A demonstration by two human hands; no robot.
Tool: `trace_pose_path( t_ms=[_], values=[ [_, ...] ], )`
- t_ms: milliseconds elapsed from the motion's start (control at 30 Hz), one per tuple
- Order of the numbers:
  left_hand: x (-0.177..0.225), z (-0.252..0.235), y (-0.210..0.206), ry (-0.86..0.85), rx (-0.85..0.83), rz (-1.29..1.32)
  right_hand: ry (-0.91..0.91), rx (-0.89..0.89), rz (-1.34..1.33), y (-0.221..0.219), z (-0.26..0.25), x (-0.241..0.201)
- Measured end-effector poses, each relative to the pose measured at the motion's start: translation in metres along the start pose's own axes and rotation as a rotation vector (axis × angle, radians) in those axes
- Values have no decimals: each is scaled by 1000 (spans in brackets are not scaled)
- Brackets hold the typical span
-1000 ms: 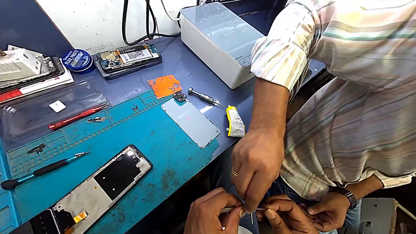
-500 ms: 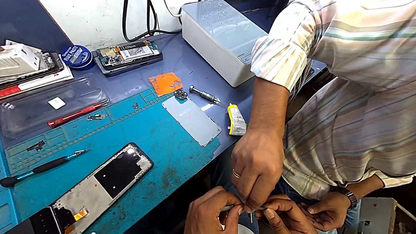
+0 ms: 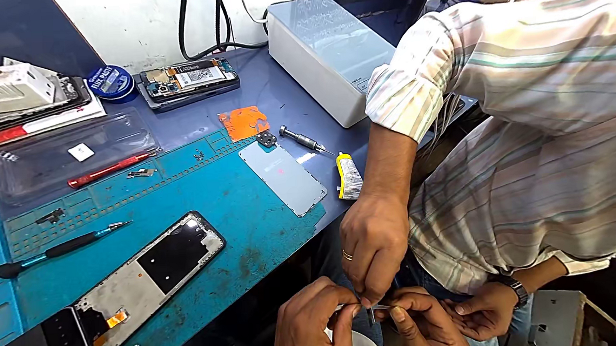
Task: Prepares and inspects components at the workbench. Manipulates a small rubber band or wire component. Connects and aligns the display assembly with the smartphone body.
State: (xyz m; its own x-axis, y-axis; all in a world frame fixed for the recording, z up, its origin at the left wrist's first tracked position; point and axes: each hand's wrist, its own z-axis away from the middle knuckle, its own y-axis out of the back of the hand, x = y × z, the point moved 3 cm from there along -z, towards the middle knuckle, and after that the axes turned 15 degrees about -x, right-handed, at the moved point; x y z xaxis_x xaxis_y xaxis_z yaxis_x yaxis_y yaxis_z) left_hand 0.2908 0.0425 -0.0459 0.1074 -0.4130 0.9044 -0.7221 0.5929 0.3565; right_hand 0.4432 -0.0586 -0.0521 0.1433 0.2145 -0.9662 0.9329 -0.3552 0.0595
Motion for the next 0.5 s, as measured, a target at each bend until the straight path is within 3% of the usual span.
trace_pose_path(
  t_ms=[500],
  values=[
    [0,-1,-2,-43,57,-56,33,25,5,-3,-2,0]
  ],
)
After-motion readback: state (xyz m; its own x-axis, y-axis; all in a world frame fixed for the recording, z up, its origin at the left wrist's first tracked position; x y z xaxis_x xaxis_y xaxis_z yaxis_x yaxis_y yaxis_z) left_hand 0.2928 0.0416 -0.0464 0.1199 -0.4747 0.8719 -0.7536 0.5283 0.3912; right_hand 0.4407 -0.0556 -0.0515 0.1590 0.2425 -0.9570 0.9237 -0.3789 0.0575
